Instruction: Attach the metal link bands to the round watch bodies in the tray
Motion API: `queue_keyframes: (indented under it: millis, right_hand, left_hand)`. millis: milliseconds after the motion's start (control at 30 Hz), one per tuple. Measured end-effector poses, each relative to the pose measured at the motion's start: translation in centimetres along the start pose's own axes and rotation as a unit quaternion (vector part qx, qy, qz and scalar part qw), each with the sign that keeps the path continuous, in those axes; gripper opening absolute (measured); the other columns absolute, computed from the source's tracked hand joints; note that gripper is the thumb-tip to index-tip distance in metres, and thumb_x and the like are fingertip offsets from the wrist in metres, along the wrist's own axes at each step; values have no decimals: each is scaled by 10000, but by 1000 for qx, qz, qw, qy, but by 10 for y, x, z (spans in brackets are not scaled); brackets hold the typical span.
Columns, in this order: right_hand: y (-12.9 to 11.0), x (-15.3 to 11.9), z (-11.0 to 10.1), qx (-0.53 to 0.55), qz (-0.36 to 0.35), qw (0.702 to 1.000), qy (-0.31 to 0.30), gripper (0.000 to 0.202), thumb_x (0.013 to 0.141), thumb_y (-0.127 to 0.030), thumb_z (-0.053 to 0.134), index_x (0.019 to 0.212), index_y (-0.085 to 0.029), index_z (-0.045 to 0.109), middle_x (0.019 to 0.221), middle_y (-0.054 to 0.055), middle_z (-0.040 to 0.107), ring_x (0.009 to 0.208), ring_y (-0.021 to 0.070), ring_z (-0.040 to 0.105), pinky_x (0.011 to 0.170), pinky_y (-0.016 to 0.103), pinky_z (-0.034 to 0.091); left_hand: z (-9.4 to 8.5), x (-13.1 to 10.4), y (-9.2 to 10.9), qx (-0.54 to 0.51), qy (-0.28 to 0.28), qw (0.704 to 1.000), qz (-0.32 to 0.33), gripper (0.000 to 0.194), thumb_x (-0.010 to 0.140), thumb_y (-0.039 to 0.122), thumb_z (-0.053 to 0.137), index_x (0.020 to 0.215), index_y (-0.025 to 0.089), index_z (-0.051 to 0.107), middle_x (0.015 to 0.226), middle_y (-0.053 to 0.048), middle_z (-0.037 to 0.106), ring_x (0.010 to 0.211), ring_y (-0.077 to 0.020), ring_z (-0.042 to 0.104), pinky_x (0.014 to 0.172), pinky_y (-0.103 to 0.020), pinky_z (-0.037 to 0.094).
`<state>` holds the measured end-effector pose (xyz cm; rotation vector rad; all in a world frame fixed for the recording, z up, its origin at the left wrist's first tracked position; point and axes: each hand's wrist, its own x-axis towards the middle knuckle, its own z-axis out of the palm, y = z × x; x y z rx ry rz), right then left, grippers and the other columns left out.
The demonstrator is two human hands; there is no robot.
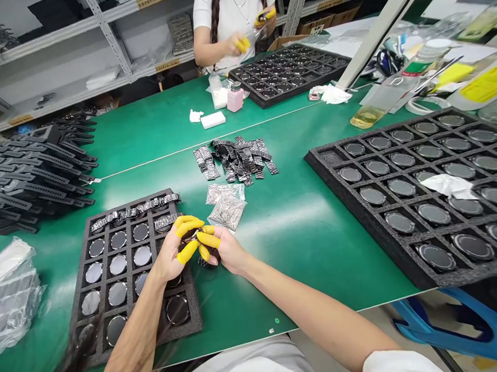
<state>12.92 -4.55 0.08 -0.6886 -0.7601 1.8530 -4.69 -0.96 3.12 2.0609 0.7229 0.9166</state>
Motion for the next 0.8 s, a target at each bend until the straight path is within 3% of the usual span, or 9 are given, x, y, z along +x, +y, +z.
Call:
queue_keyframes:
  millis: [100,200,267,333,400,467,600,700,800]
  right_hand:
    - [-3,2,-1,-13,-16,999,-23,493,885,-657,751,929,-194,588,630,-22,667,415,91,498,413,206,361]
    - [-5,1,-4,-119,10,989,-93,456,869,-578,807,1007,-202,589,862,21,749,621,126,654,557,230,516]
    - [-8,0,-9,-211,72,962,-160,365,895,-490,797,975,-195,597,909,27,757,616,109,650,543,211,506]
    - [-11,-2,-14,-269,135,933,-199,280,954,-440,716,965,-190,591,872,22,761,496,79,583,459,191,436]
    - [-17,0,-17,-279,152,933,-171,258,964,-424,677,1007,-194,568,804,11,759,419,72,529,410,185,382]
    - [-24,3,-19,-256,118,956,-83,319,924,-444,711,1044,-204,538,723,-5,746,406,87,523,404,185,369]
    - [-35,4,-22,-194,24,979,63,474,825,-591,771,1011,-220,542,559,-35,659,387,119,510,406,208,376]
    - [-42,-10,-23,-244,19,966,81,525,794,-701,779,928,-221,615,551,17,639,404,147,532,409,256,404]
    - [-46,-15,-28,-324,-56,943,50,532,803,-725,792,935,-213,733,642,129,688,484,186,610,451,316,439]
  left_hand:
    - [-7,0,-5,26,69,997,17,233,978,285,709,1208,252,703,1114,-84,697,1047,-230,666,944,-392,557]
    - [-14,4,-8,-26,225,974,-3,153,905,327,819,989,245,722,1025,-47,705,961,-199,691,887,-344,562]
    - [-16,7,-5,-110,328,937,-48,238,934,431,783,1030,245,668,1133,-55,716,946,-196,726,873,-350,578]
    - [-17,9,-2,-167,378,907,-85,294,989,503,691,1116,256,594,1228,-68,716,816,-171,739,769,-334,590]
    - [-13,8,-1,-155,369,912,-94,313,979,492,709,1114,257,553,1249,-70,721,707,-136,702,697,-305,575]
    - [-5,5,-3,-112,314,939,-82,327,926,439,784,1063,245,560,1256,-80,720,807,-155,715,771,-322,591]
    - [20,-2,-8,-56,113,982,-137,314,887,361,805,1101,230,615,1190,-93,717,1096,-252,701,993,-434,566]
    - [36,-4,1,-103,19,958,-266,289,891,255,785,1103,210,594,1029,-66,721,959,-229,714,909,-417,577]
    - [45,2,6,-165,83,914,-360,292,877,139,797,1090,169,599,949,-56,683,827,-144,655,783,-346,539]
